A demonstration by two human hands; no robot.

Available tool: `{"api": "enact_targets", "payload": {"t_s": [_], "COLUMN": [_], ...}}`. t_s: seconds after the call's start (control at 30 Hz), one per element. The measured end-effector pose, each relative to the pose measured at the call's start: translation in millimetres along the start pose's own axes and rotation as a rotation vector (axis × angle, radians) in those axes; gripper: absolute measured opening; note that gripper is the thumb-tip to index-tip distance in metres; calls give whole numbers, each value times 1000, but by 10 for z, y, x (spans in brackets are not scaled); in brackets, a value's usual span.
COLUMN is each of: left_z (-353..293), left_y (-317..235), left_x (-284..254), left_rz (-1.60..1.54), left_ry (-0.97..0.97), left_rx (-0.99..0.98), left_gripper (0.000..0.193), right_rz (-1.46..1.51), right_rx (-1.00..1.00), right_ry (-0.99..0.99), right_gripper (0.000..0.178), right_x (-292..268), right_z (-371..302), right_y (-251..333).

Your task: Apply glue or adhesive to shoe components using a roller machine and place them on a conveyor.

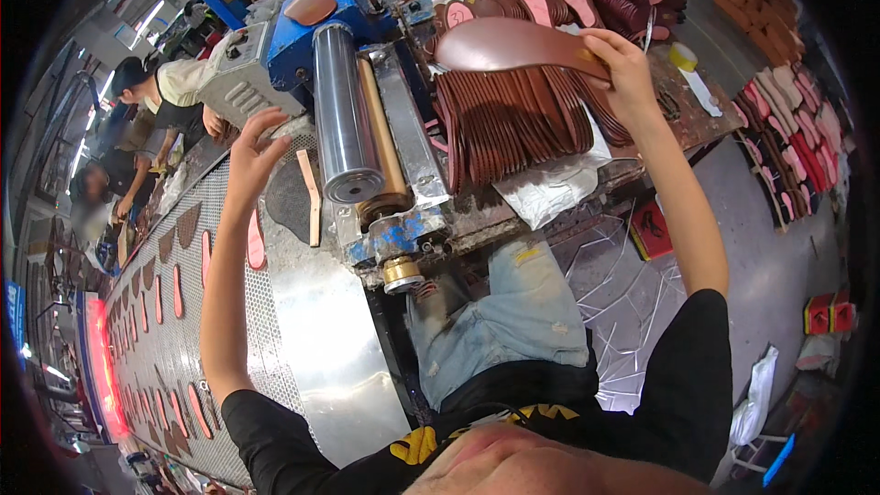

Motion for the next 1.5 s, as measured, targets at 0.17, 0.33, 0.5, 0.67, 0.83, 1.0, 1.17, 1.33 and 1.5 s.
{"api": "enact_targets", "payload": {"t_s": [0.17, 0.33, 0.5, 0.67, 0.83, 1.0, 1.17, 1.33, 1.5], "left_z": [190, 179, 127, -241, -1208, -2645, -3543, -4437, -5515], "left_y": [-464, -711, -778, -601, -179, -27, -202, -335, -453], "left_x": [229, 270, 226, -30, 84, 743, 864, 239, -54], "left_rz": [-364, -175, 123, 484, 47, -1001, -1167, -979, -735], "left_ry": [240, 407, 420, 434, 158, -760, -1367, -1895, -2168], "left_rx": [-40, -9, 68, 100, -296, -563, -464, -344, -429], "left_gripper": [55, 84, 82, 83, 81, 79, 55, 37, 41], "right_rz": [-60, -684, -756, -951, -683, -760, -926, -596, -622], "right_rx": [218, -272, -830, -674, -806, -902, -1337, -592, -586], "right_ry": [269, 355, 54, -47, -53, -119, -49, 116, 100], "right_gripper": [17, 20, 27, 29, 29, 31, 29, 36, 36], "right_x": [985, 1742, 2139, 2699, 2861, 2734, 2611, 2632, 2711], "right_z": [107, 244, 689, 992, 1756, 2046, 2193, 2072, 2004], "right_y": [-287, -210, 107, 307, -179, -332, -207, -275, -308]}}
Point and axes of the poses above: each hand's wrist, its own z-axis towards the middle knuckle, its own x-axis out of the palm, y = z × x, the point moved 3 cm from there along z, towards the middle knuckle, and after that the axes turned 15 degrees about x, right-handed, at the moved point
